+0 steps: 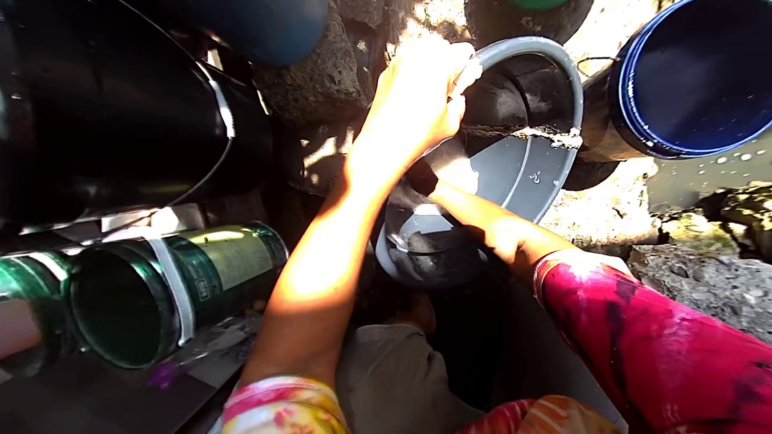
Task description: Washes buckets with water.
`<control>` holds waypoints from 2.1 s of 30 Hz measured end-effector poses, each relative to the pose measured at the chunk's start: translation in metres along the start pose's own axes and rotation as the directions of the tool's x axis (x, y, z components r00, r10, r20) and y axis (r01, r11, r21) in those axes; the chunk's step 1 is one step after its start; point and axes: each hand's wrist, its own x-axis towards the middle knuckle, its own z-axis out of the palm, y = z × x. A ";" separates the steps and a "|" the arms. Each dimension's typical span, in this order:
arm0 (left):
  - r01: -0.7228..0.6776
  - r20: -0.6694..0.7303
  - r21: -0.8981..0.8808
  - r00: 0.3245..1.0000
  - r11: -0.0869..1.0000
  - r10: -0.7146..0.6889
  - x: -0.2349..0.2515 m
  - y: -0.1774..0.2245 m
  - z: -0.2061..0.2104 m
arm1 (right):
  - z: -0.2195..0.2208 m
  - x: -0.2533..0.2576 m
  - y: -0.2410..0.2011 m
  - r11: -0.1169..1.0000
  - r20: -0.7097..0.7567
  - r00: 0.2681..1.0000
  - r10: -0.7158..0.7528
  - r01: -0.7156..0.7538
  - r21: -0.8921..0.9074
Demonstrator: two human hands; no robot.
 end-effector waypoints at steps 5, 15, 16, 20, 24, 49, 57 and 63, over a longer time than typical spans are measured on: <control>0.019 0.033 0.018 0.999 1.000 -0.020 0.000 0.001 -0.003 | -0.119 0.002 -0.004 0.977 0.100 0.995 0.025 -0.003 -0.215; 0.083 0.064 0.008 0.995 0.997 -0.083 0.013 0.000 -0.007 | -0.078 -0.019 0.071 0.945 0.222 0.963 0.156 -0.080 -0.318; 0.087 0.064 0.009 0.994 0.996 -0.087 0.014 -0.001 -0.007 | -0.082 -0.019 0.080 0.946 0.230 0.968 0.100 -0.021 -0.325; 0.075 0.075 0.010 0.994 0.997 -0.076 0.012 0.000 -0.006 | -0.139 -0.046 0.094 0.883 0.279 0.956 -0.088 0.204 -0.423; 0.065 0.074 0.001 0.995 0.998 -0.065 0.011 0.000 -0.006 | -0.180 -0.099 0.107 0.611 0.184 0.896 -0.405 0.415 -0.674; 0.170 0.139 0.076 0.974 0.982 -0.180 0.025 0.014 -0.009 | -0.094 -0.004 0.080 0.898 0.277 0.958 0.081 0.050 -0.438; 0.178 0.160 0.083 0.969 0.980 -0.190 0.026 0.014 -0.008 | -0.176 -0.075 0.116 0.644 0.285 0.920 -0.269 0.392 -0.657; 0.175 0.150 0.064 0.972 0.982 -0.183 0.026 0.013 -0.008 | -0.226 -0.167 0.129 0.732 -0.030 0.931 -0.363 0.266 -0.627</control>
